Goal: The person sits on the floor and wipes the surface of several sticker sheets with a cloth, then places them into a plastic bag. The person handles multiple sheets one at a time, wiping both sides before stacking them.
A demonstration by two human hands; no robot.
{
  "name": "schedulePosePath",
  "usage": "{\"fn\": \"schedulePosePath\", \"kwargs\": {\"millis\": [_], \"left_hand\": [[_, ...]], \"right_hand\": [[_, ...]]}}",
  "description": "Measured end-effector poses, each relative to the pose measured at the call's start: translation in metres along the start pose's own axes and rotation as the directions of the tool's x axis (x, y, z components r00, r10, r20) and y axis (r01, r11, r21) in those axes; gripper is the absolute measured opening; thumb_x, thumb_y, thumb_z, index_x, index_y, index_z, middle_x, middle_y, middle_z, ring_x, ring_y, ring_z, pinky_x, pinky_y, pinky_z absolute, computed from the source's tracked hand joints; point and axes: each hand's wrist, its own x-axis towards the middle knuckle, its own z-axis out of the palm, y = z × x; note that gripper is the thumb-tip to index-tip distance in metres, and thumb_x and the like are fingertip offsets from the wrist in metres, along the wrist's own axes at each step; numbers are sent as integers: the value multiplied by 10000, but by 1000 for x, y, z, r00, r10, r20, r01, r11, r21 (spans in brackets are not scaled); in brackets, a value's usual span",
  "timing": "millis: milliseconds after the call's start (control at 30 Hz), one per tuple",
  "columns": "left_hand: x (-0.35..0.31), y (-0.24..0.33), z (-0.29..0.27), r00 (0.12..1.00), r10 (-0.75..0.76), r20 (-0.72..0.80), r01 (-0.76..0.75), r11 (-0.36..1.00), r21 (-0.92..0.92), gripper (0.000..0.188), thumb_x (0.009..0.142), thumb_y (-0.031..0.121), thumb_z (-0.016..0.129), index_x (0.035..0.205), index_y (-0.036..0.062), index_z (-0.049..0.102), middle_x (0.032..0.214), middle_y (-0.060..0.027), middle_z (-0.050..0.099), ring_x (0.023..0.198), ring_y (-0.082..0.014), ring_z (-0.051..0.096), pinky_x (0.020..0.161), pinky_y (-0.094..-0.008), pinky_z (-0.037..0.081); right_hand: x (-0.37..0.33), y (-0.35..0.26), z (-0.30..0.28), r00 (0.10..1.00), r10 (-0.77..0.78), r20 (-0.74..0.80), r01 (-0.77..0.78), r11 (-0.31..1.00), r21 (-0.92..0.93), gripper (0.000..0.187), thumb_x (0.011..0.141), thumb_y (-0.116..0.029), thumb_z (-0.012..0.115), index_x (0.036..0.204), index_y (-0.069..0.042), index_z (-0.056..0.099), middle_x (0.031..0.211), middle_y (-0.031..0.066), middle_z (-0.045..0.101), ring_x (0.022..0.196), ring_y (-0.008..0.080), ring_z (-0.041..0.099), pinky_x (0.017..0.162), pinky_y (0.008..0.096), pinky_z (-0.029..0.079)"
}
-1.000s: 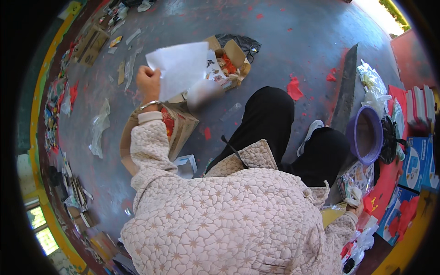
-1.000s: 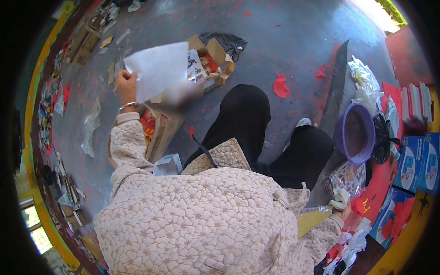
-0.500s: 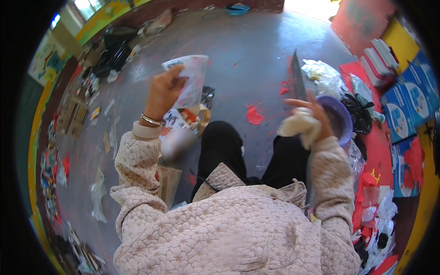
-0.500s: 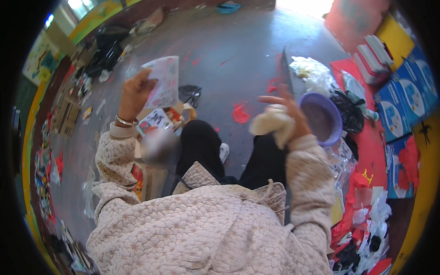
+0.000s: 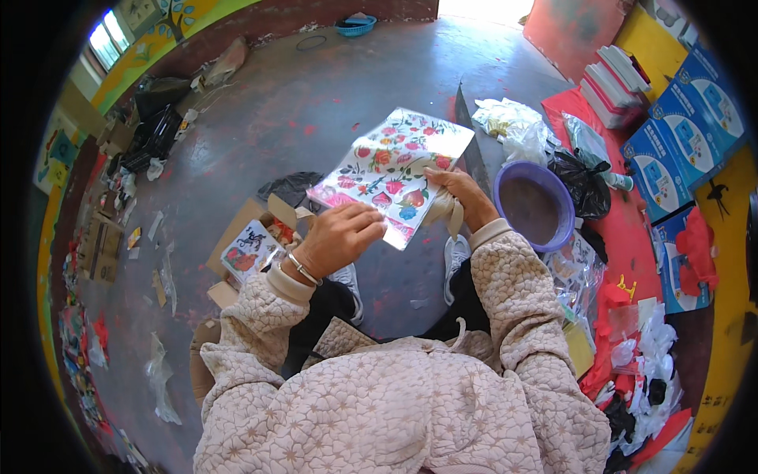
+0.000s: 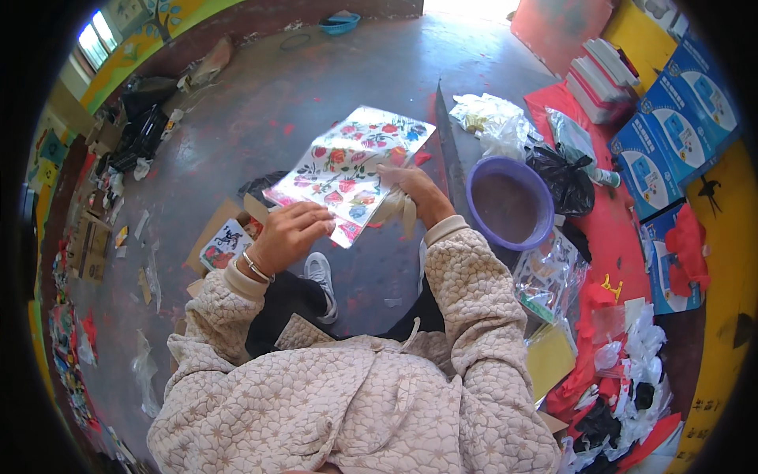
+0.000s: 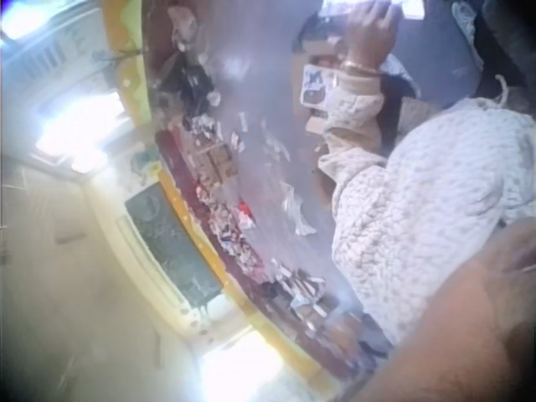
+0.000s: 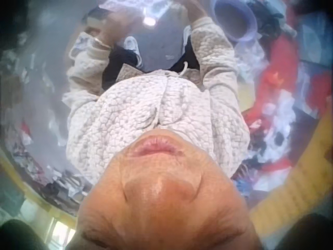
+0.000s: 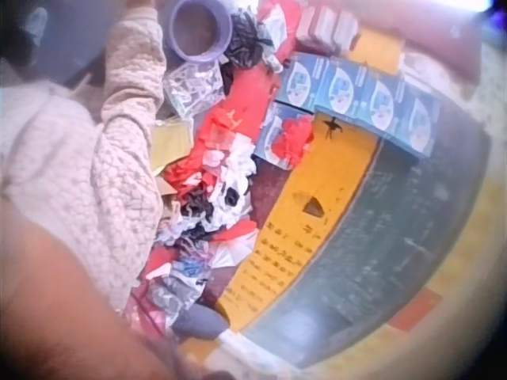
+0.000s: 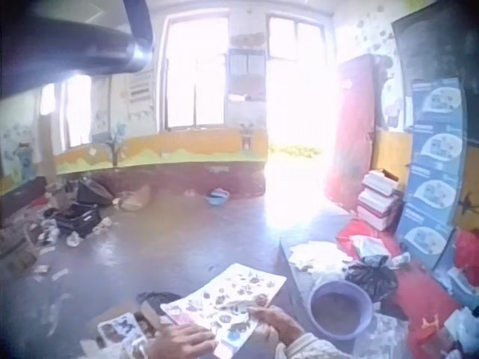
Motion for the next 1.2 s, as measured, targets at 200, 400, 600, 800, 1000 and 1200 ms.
{"fn": "schedulePosePath", "kwargs": {"millis": [200, 400, 600, 800, 1000, 1200], "left_hand": [[-27, -58, 13, 859, -511, -39, 406, 724, -558, 401, 759, 318, 644, 1028, 35, 551, 1076, -125, 564, 1039, -255, 521, 877, -364, 414], [-53, -118, 52, 760, -508, 405, 55, -571, -819, 842, 754, 590, 530, 1322, 20, 281, 1346, -139, 335, 1223, -248, 344, 988, -395, 311], [-63, -100, 88, 765, -509, 395, -171, -752, -636, 828, 757, 564, 544, 1318, 13, 284, 1274, -156, 427, 1129, -272, 462, 923, -417, 399], [-65, -99, 75, 728, -437, 529, -101, -830, -548, 483, 791, 123, 482, 1232, -38, 366, 1170, -213, 502, 1003, -321, 551, 862, -440, 453], [-61, -99, 64, 718, -468, 515, -142, -823, -550, 493, 761, 116, 476, 1212, -60, 380, 1136, -231, 521, 999, -334, 551, 864, -458, 440], [-55, -93, 68, 745, -404, 531, -122, -865, -486, 481, 811, 171, 441, 1237, -41, 368, 1182, -215, 498, 1013, -336, 543, 891, -466, 418]], "right_hand": [[22, -23, -16, 990, -142, -18, 141, 988, -66, 290, 768, -90, 602, 1030, 26, 564, 915, 92, 615, 776, 163, 603, 669, 271, 481], [25, -14, -1, 984, 65, 164, -52, 995, -82, 268, 770, -61, 610, 1018, 33, 572, 926, 115, 624, 767, 177, 624, 690, 268, 509], [34, -3, 22, 962, 203, 180, -161, 961, -223, 302, 787, -127, 607, 1031, 44, 563, 929, 129, 628, 765, 163, 622, 706, 250, 500], [47, 6, 29, 961, 266, 81, -232, 928, -293, 332, 786, -188, 616, 1018, 46, 570, 921, 124, 633, 730, 163, 625, 682, 265, 505], [45, -36, -9, 971, -137, -194, 65, 939, -337, 257, 819, -222, 590, 911, 18, 584, 711, 60, 558, 612, 139, 578, 581, 266, 487], [43, -24, 61, 687, -725, -48, 636, 633, -442, 258, 757, -129, 618, 974, 0, 565, 788, 72, 568, 628, 145, 578, 600, 275, 494]]}}
